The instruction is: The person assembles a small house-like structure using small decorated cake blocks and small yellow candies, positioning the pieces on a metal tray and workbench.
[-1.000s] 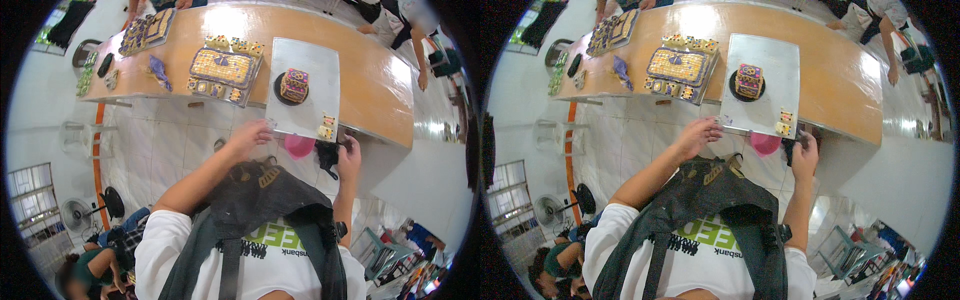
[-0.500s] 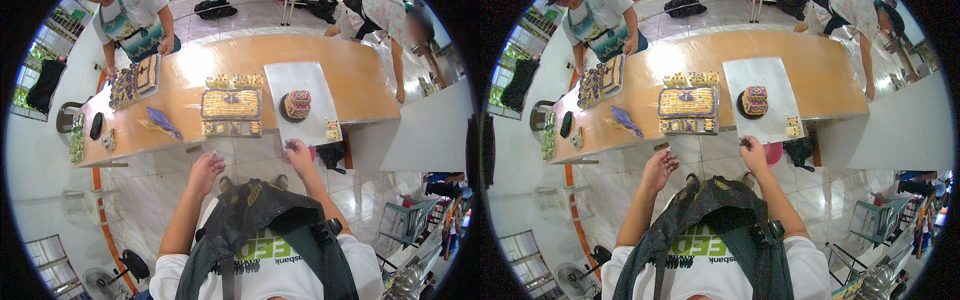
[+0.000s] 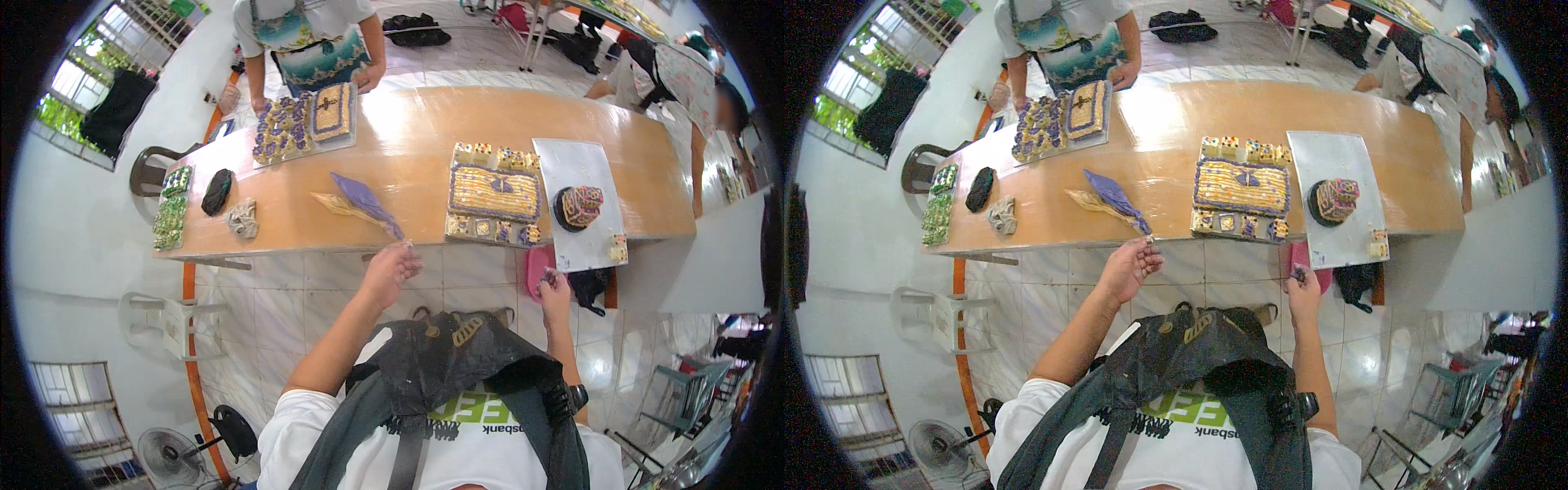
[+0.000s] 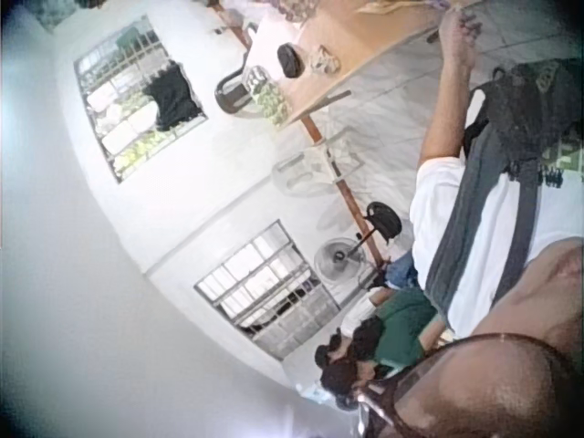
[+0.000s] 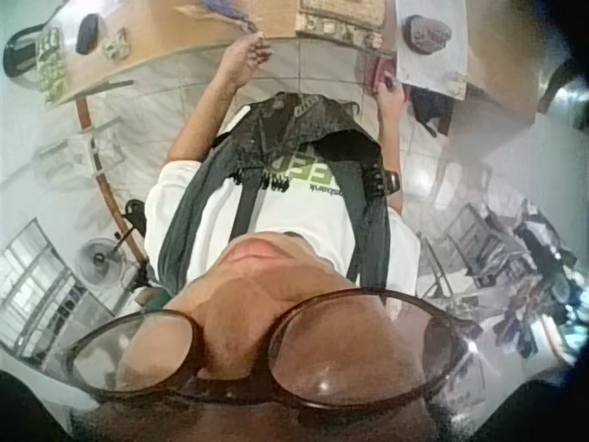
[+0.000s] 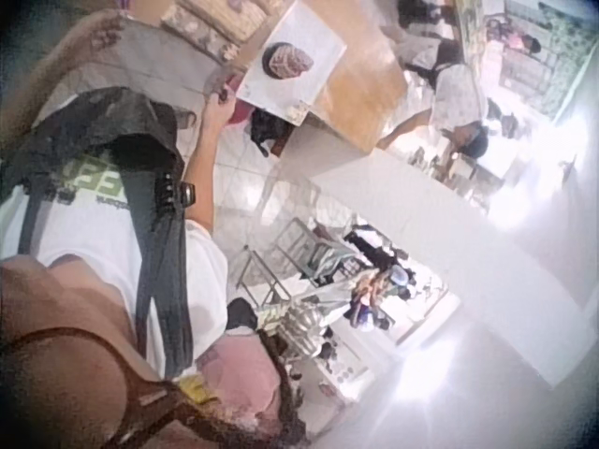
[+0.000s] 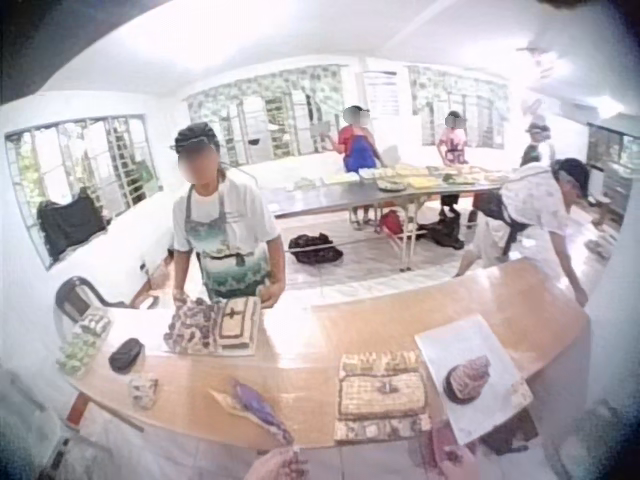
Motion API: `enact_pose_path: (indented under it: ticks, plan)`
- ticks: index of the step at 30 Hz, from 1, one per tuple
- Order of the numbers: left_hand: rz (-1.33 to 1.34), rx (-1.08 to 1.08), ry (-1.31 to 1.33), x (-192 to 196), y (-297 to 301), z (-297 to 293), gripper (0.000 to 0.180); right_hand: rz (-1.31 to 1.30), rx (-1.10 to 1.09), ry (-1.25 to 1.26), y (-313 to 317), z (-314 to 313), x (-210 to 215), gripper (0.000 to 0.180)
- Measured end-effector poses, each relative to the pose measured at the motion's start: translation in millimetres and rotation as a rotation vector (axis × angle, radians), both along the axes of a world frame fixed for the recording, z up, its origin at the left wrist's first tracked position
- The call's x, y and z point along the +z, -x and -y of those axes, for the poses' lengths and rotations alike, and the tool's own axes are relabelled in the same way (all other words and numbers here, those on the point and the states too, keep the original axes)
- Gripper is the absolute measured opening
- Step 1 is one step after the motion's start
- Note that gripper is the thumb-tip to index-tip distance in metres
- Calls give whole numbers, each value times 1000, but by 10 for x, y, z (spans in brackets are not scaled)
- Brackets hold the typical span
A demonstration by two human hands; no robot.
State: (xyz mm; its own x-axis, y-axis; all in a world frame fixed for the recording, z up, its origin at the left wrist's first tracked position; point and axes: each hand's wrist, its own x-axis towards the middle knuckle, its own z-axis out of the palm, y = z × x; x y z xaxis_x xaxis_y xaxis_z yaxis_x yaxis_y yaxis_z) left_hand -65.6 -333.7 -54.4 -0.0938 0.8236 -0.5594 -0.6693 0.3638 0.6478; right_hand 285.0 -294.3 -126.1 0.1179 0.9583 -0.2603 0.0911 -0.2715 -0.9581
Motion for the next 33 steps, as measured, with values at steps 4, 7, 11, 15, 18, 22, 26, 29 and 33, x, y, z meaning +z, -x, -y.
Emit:
enact_pose_path:
  ticks: [4, 7, 11, 15, 18, 22, 26, 29, 33]
  plan:
    - [65, -59, -60, -140, 11, -217, 16, 134, -33, -98, -149, 43, 27, 36]
    - [144, -63, -158, -257, 184, -61, 13, 250, -40, 25, -169, 130, 264, 37]
    - [129, -22, -147, 64, 51, -195, 19, 374, -352, -141, -1021, -124, -72, 32]
    - [95, -8, -167, 24, -16, -287, 21, 425, -547, -83, -1639, -152, 59, 34]
    - [56, 42, -157, 99, -238, -285, 22, 427, -627, -180, -1994, -224, -72, 38]
    - [44, 49, -148, 193, -477, -274, 24, 540, -544, -166, -2075, -415, -264, 56]
    - [-10, 61, -164, 276, -664, -296, 24, 702, -480, -52, -1926, -603, -280, 71]
    - [-53, 104, -126, 372, -958, -339, 24, 665, -466, -56, -1960, -600, -374, 75]
    - [-52, 118, -144, 386, -1209, -281, 23, 620, -442, -140, -1991, -730, -436, 75]
